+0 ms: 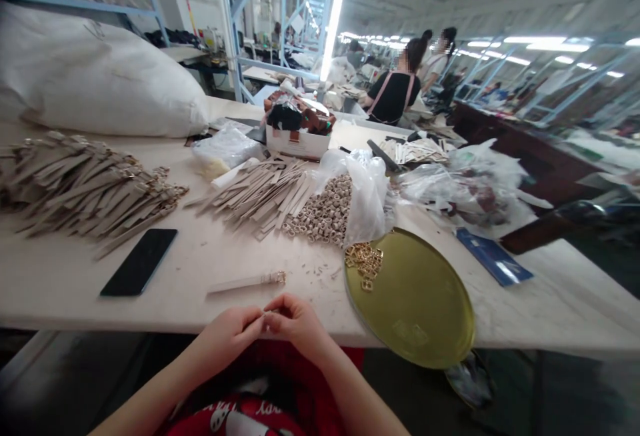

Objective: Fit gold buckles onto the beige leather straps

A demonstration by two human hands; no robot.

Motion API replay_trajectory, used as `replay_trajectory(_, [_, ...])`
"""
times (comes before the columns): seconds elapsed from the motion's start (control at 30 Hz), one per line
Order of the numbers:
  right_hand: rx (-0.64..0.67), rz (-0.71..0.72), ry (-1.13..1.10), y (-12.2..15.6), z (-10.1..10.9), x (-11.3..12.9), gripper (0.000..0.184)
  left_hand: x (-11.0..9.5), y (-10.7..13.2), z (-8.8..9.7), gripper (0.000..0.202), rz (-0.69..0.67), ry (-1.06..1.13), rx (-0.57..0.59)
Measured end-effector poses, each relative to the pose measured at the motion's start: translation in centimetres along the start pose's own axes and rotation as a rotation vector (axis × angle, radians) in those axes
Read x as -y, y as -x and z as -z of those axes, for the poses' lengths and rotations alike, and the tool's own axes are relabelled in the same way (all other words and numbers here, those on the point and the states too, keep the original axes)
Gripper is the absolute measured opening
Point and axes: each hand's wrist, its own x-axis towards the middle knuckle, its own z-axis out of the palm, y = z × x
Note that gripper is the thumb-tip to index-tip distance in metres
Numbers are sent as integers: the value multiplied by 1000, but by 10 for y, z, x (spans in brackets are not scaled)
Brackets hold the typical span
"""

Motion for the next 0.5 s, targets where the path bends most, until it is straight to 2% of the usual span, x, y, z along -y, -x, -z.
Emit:
replay_trajectory(0.07, [4, 0, -19, 4, -2, 1, 32, 0, 5, -4, 30, -4, 82, 20])
replay_trajectory(0.13, [-21, 4, -48, 9, -2, 4, 33, 3, 12, -8, 30, 43, 246, 120])
replay_trajectory(0.23, [-66, 18, -118, 14, -6, 3, 34, 11, 19, -14, 56, 142, 450, 251])
replay_trajectory(0.3, [-37, 29, -190, 14, -13, -2, 34, 14, 18, -18, 71, 143, 525, 211])
replay_trajectory(0.4, [30, 49, -226, 9, -14, -11, 33, 19, 9, -22, 72, 103, 604, 104])
replay_trajectory(0.43, [13, 77, -174, 6, -7, -12, 34, 21, 5, -21, 70, 98, 614, 70])
replay_trajectory(0.5, [-137, 168, 66, -2, 25, -8, 36, 26, -4, -19, 65, 104, 605, -11])
